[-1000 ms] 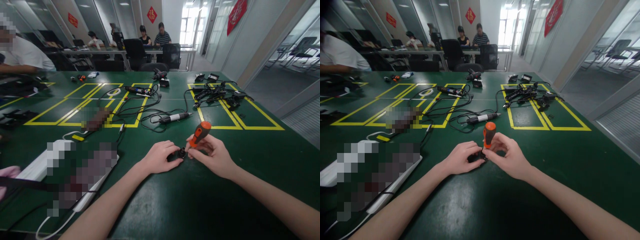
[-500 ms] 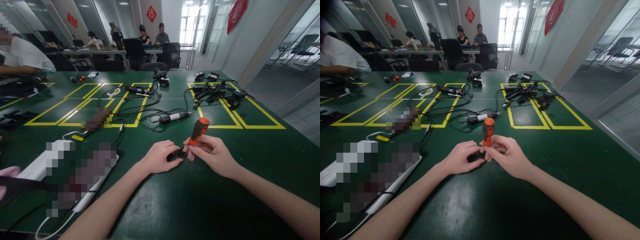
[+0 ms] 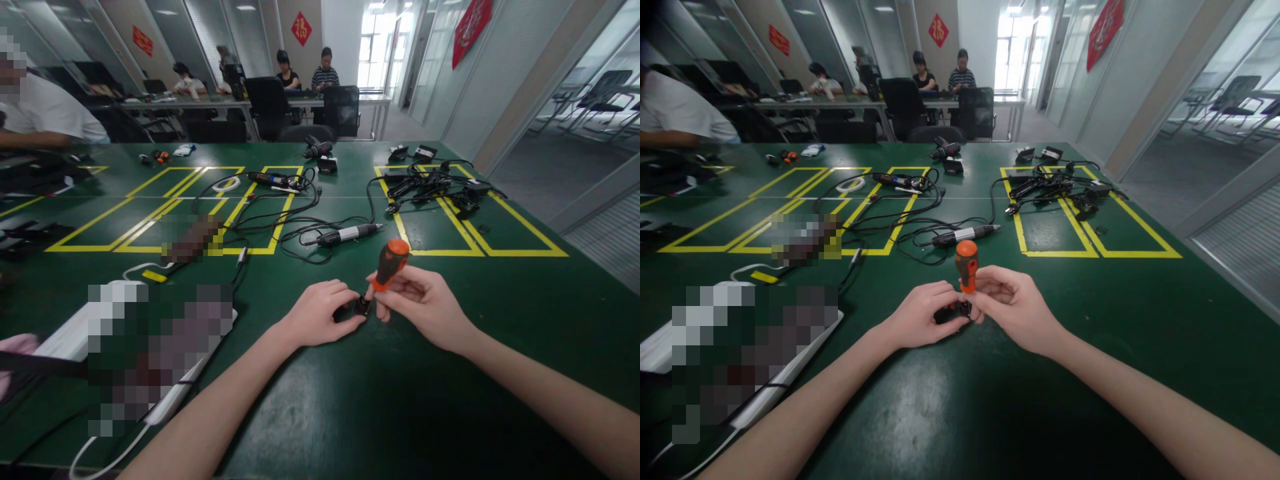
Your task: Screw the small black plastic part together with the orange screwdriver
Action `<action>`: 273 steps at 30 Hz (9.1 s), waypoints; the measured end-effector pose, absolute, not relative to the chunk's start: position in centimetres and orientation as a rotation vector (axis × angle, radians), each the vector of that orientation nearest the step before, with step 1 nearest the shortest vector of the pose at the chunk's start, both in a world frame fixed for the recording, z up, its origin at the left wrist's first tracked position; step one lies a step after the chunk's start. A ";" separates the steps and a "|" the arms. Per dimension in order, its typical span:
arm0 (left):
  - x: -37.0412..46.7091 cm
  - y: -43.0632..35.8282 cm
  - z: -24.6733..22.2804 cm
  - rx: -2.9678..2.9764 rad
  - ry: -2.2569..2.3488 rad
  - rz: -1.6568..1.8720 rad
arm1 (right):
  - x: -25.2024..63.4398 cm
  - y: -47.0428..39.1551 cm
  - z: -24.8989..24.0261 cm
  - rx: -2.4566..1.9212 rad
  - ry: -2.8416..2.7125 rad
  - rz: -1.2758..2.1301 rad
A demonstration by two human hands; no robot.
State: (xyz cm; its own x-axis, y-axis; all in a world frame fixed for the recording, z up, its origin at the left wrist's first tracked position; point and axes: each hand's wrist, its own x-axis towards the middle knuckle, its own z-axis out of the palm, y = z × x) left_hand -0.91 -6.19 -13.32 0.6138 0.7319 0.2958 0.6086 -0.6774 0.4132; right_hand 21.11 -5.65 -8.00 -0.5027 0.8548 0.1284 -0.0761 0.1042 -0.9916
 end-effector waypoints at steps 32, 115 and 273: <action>-0.9 -6.2 -13.2 2.588 1.106 0.636 | 21.2 -5.1 -8.0 -0.892 -1.582 1.369; -0.8 -6.2 -13.2 2.606 1.107 0.649 | 20.3 -4.2 -3.0 -1.094 -2.350 1.002; -0.8 -6.2 -13.3 2.576 1.121 0.645 | 19.9 -4.6 -3.0 -1.152 -2.295 0.878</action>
